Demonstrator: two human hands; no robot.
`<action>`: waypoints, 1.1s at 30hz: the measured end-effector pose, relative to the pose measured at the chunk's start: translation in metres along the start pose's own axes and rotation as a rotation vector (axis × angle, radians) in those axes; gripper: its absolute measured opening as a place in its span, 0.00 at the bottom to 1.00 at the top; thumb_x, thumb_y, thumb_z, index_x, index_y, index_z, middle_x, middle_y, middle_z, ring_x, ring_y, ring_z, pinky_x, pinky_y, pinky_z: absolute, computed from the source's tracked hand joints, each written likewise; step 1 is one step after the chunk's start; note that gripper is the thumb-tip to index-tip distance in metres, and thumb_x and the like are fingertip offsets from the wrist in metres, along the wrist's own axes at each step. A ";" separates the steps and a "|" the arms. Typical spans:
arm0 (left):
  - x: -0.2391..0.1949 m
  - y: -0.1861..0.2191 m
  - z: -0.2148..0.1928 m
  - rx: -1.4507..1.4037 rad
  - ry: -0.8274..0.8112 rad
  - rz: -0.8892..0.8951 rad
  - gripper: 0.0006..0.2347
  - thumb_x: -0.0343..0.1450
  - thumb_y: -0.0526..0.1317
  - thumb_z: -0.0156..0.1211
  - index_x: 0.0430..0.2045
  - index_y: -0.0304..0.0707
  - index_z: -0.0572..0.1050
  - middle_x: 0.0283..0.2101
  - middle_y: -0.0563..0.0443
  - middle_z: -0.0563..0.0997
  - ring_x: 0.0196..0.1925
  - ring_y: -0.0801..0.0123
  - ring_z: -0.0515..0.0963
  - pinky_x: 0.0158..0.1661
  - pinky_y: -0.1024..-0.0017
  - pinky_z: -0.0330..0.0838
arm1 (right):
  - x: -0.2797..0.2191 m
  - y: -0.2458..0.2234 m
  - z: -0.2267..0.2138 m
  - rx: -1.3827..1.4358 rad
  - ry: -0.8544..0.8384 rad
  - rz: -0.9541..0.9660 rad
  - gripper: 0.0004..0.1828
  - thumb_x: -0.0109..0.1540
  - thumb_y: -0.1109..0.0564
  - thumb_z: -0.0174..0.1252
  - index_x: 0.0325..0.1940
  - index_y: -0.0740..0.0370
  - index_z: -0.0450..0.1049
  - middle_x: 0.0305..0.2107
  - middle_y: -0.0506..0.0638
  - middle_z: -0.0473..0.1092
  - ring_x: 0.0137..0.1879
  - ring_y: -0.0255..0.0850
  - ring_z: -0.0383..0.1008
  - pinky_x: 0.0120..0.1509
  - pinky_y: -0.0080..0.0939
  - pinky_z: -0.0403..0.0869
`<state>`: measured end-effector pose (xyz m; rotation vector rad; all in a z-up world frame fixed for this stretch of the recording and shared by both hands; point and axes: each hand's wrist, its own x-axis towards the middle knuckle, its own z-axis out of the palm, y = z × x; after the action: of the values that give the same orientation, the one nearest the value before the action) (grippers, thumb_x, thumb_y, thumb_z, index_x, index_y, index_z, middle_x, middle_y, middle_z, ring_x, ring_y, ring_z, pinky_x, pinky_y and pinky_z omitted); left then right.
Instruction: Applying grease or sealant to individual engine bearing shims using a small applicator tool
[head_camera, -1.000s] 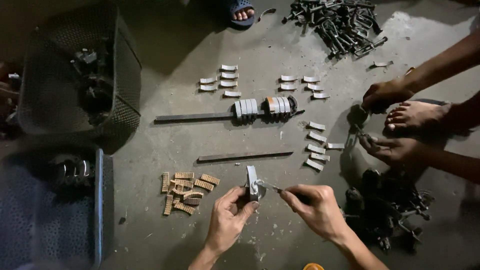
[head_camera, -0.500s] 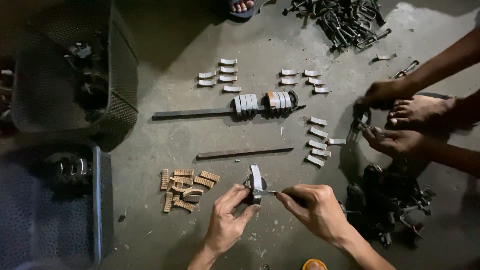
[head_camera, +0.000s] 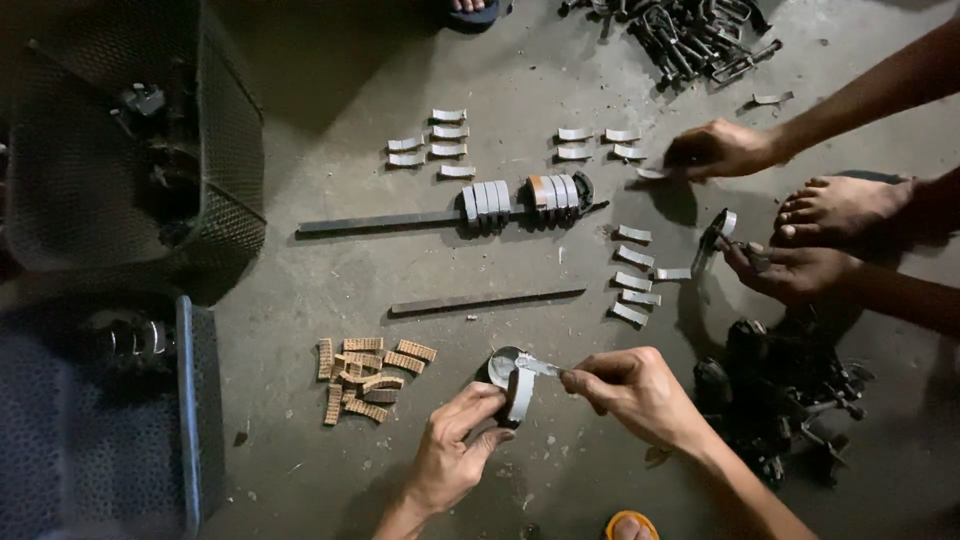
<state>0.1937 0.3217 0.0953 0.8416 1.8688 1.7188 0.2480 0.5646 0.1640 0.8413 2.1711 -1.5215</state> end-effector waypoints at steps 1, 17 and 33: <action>0.000 0.000 0.000 0.000 -0.001 -0.001 0.15 0.60 0.23 0.64 0.41 0.24 0.80 0.44 0.44 0.83 0.41 0.64 0.82 0.43 0.71 0.79 | 0.003 0.004 -0.002 0.001 0.000 0.001 0.12 0.58 0.56 0.68 0.30 0.69 0.90 0.11 0.52 0.72 0.18 0.36 0.64 0.22 0.36 0.61; 0.099 -0.150 -0.051 0.205 0.471 -0.215 0.08 0.67 0.30 0.61 0.36 0.32 0.83 0.31 0.50 0.85 0.26 0.69 0.79 0.27 0.75 0.73 | 0.010 0.119 0.062 0.572 0.375 -0.017 0.11 0.61 0.65 0.60 0.35 0.79 0.85 0.14 0.59 0.74 0.16 0.39 0.61 0.18 0.37 0.59; 0.184 -0.219 -0.065 0.477 0.422 -0.106 0.14 0.64 0.28 0.63 0.42 0.37 0.81 0.35 0.43 0.80 0.28 0.56 0.76 0.34 0.63 0.74 | 0.024 0.188 0.096 0.621 0.284 0.112 0.11 0.59 0.68 0.64 0.31 0.85 0.86 0.12 0.66 0.75 0.13 0.43 0.60 0.17 0.40 0.59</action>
<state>-0.0091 0.3987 -0.1023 0.5509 2.6211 1.4868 0.3471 0.5272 -0.0197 1.4185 1.7806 -2.1632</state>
